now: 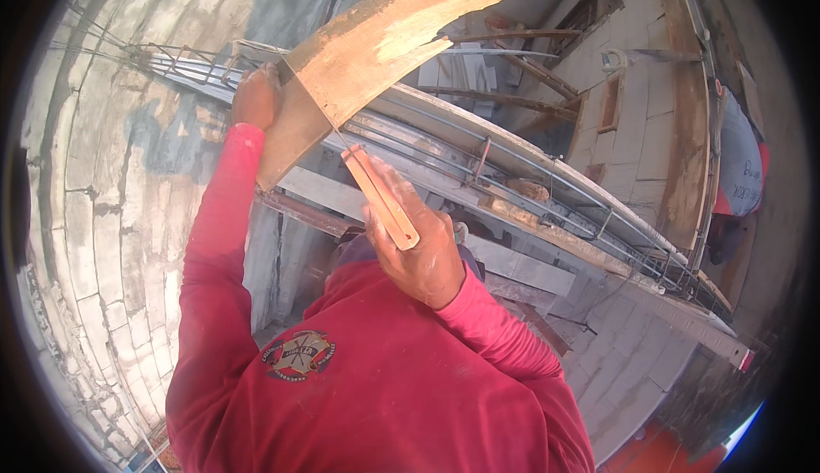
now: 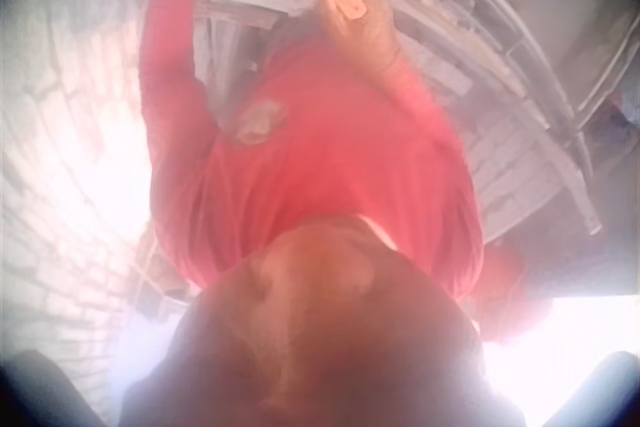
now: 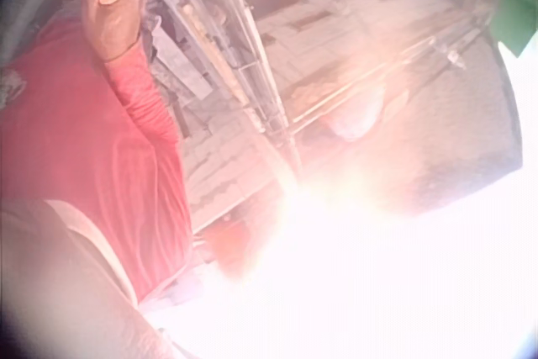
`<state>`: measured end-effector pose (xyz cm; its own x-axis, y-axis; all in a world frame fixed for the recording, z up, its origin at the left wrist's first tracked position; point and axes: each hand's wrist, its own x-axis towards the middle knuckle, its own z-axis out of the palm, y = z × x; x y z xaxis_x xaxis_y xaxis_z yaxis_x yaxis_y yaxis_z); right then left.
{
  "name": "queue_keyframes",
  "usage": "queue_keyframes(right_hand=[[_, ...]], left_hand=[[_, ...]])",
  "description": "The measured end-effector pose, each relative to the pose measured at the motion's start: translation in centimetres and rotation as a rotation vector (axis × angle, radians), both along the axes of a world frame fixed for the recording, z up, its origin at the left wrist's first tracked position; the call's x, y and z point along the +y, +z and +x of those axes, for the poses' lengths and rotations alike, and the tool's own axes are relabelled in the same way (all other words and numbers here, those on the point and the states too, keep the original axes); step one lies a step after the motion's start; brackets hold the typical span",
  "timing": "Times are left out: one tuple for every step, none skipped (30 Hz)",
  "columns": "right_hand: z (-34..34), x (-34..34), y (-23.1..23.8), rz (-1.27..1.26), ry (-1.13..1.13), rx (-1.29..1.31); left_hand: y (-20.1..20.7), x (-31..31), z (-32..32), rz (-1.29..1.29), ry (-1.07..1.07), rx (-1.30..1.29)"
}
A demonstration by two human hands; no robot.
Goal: The person uses a hand saw to cut a piece of wood on a construction site. They then fit the cut piece into a wooden frame and secure it with a hammer and nails.
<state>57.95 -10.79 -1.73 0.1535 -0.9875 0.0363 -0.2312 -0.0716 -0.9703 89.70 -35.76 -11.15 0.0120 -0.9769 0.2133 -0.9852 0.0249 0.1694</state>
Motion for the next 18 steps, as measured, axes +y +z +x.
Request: queue_keyframes(right_hand=[[0.1,-0.1,0.0,-0.039,-0.035,-0.019],[0.3,-0.1,0.1,-0.054,-0.029,-0.008],[0.5,-0.1,0.4,-0.042,-0.024,0.037],[0.4,0.4,1.1,-0.114,-0.064,0.115],[0.3,0.7,1.6,-0.146,-0.060,0.058],[0.4,0.9,2.1,-0.143,-0.069,0.012],[0.6,0.7,2.3,-0.253,-0.077,-0.049],[0.8,0.5,2.5,-0.292,-0.083,-0.051],[1.4,-0.4,2.2,-0.165,-0.063,-0.004],[1.9,-1.4,1.7,-0.078,-0.046,0.030],[2.3,-2.2,1.4,-0.050,-0.021,0.048],[2.4,-2.0,1.5,-0.082,-0.003,0.018],[2.4,-2.0,1.5,-0.057,-0.020,0.036],[2.4,-1.7,1.6,-0.092,-0.024,0.038],[2.1,-1.0,1.9,-0.173,-0.018,0.033],[1.5,-0.1,2.4,-0.236,-0.034,-0.003],[1.2,0.4,2.6,-0.147,-0.028,0.035],[1.0,0.6,2.5,-0.120,-0.028,0.054]], left_hand=[[0.1,0.0,0.0,0.034,0.006,-0.014],[0.2,-0.1,0.0,0.032,0.017,-0.023],[0.4,-0.1,0.0,0.063,0.021,-0.024],[0.5,0.0,-0.2,0.056,0.026,-0.020],[0.7,-0.1,-0.2,0.021,0.028,-0.017],[0.8,0.0,-0.3,0.005,0.014,-0.003],[0.8,-0.1,-0.3,-0.031,-0.008,0.005],[0.9,0.0,-0.4,-0.038,-0.030,0.018],[0.9,0.0,-0.4,-0.017,-0.001,0.009],[0.9,0.1,-0.5,0.033,0.029,0.007],[1.0,0.0,-0.6,0.081,0.061,0.007],[0.9,0.1,-0.6,0.071,0.067,0.003],[1.0,0.2,-0.7,0.053,0.075,0.001],[1.1,0.2,-0.8,0.022,0.075,0.000],[1.2,0.2,-0.9,0.015,0.060,0.013],[1.3,0.3,-1.0,-0.008,0.043,0.029],[1.4,0.4,-0.9,-0.041,0.023,0.035],[1.5,0.3,-1.0,-0.023,0.026,0.034]])
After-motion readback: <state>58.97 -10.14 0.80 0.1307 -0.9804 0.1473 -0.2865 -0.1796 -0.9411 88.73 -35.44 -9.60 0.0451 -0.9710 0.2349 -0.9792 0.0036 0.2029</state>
